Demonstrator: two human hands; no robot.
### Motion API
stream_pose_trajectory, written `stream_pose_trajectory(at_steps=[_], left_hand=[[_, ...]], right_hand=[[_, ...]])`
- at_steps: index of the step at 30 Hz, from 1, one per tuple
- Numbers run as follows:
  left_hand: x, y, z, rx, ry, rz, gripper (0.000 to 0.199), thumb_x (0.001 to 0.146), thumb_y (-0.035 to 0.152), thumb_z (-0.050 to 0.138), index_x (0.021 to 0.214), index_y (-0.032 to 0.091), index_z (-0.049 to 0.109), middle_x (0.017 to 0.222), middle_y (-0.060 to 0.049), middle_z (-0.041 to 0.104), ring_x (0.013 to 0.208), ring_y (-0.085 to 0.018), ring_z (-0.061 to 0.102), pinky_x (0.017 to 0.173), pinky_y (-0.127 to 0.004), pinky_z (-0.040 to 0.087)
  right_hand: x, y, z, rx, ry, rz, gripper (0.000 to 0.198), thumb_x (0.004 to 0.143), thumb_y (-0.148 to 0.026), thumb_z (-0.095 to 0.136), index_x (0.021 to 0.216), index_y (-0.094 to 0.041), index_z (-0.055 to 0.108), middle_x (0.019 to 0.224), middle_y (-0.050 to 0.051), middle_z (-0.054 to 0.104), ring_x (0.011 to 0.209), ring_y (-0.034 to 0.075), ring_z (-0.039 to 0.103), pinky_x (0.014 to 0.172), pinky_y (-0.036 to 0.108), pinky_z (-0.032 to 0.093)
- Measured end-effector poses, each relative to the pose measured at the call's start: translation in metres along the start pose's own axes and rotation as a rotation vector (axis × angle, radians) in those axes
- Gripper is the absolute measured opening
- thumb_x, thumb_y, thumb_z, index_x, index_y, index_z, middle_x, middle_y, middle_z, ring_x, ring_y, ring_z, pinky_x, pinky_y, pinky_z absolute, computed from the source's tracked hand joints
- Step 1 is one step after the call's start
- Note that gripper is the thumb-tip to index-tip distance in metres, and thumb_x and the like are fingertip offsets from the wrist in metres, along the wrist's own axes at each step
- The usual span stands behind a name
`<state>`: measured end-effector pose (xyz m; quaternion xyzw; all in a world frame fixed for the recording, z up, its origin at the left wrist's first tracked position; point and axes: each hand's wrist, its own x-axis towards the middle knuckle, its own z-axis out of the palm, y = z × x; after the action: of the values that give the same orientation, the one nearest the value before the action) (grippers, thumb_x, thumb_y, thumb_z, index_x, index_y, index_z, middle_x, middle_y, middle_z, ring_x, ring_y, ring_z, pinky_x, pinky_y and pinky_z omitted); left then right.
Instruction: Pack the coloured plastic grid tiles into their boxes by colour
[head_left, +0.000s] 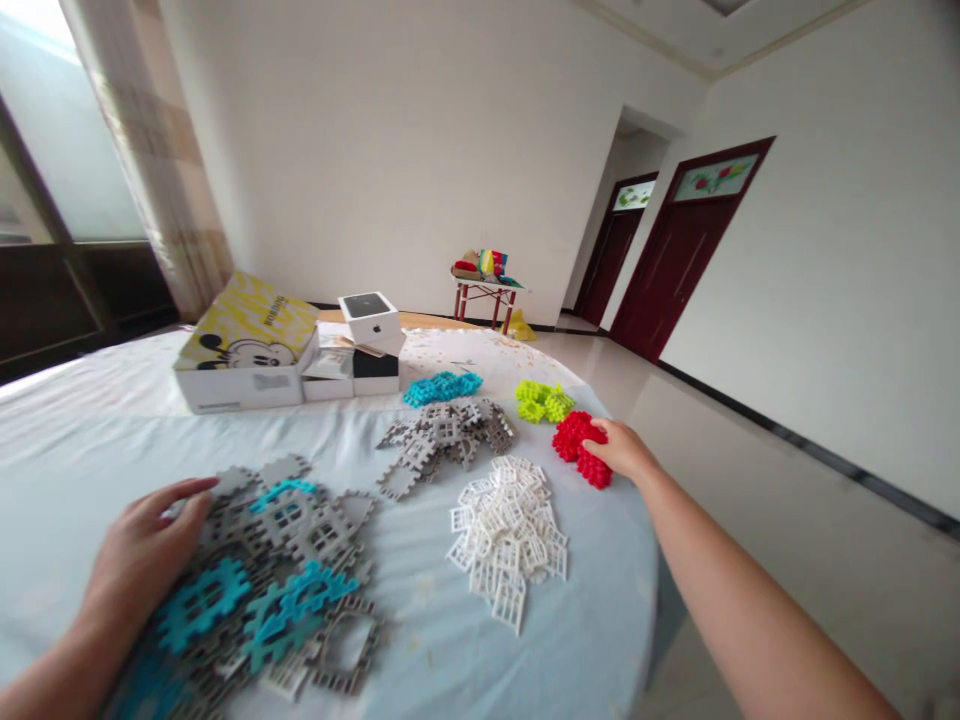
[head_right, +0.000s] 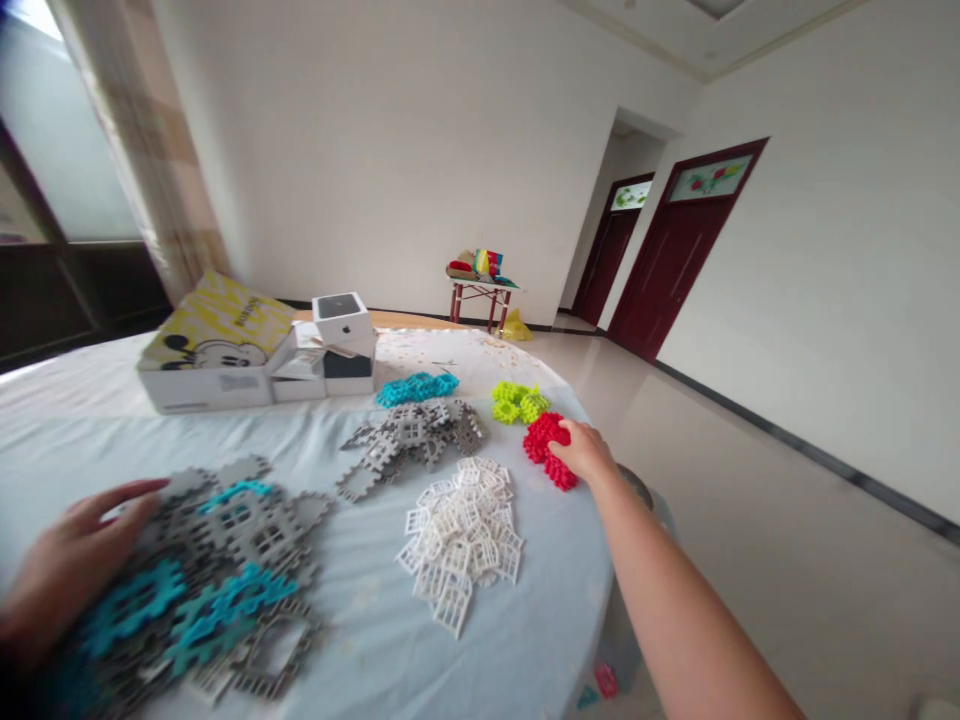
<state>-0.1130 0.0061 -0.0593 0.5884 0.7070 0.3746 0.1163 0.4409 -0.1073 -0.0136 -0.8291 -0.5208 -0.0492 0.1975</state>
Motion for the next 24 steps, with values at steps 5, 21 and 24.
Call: stream_pose_trajectory(at_steps=[5, 21, 24], left_hand=[[-0.006, 0.011, -0.002, -0.027, -0.024, -0.012, 0.038, 0.073, 0.035, 0.044, 0.098, 0.016, 0.065, 0.099, -0.008, 0.058, 0.085, -0.022, 0.058, 0.085, -0.038, 0.046], [-0.006, -0.001, -0.001, -0.103, 0.062, 0.007, 0.033, 0.075, 0.033, 0.044, 0.095, 0.018, 0.066, 0.099, -0.007, 0.061, 0.095, -0.022, 0.059, 0.086, -0.033, 0.047], [-0.006, 0.000, -0.004, -0.108, 0.054, -0.002, 0.032, 0.075, 0.034, 0.045, 0.093, 0.019, 0.066, 0.096, -0.006, 0.061, 0.090, -0.023, 0.060, 0.084, -0.037, 0.048]], right_hand=[[0.002, -0.019, -0.003, -0.012, 0.092, -0.082, 0.046, 0.071, -0.042, 0.059, 0.111, -0.019, 0.058, 0.105, 0.011, 0.063, 0.096, 0.026, 0.058, 0.085, 0.037, 0.043], [-0.130, -0.262, 0.056, 0.479, -0.348, -1.007, 0.034, 0.072, -0.040, 0.066, 0.097, -0.016, 0.065, 0.086, 0.005, 0.064, 0.087, 0.017, 0.056, 0.084, 0.030, 0.041], [-0.136, -0.270, 0.066, 0.440, -0.357, -1.019, 0.036, 0.071, -0.044, 0.066, 0.094, -0.016, 0.065, 0.085, 0.006, 0.064, 0.086, 0.018, 0.056, 0.083, 0.029, 0.041]])
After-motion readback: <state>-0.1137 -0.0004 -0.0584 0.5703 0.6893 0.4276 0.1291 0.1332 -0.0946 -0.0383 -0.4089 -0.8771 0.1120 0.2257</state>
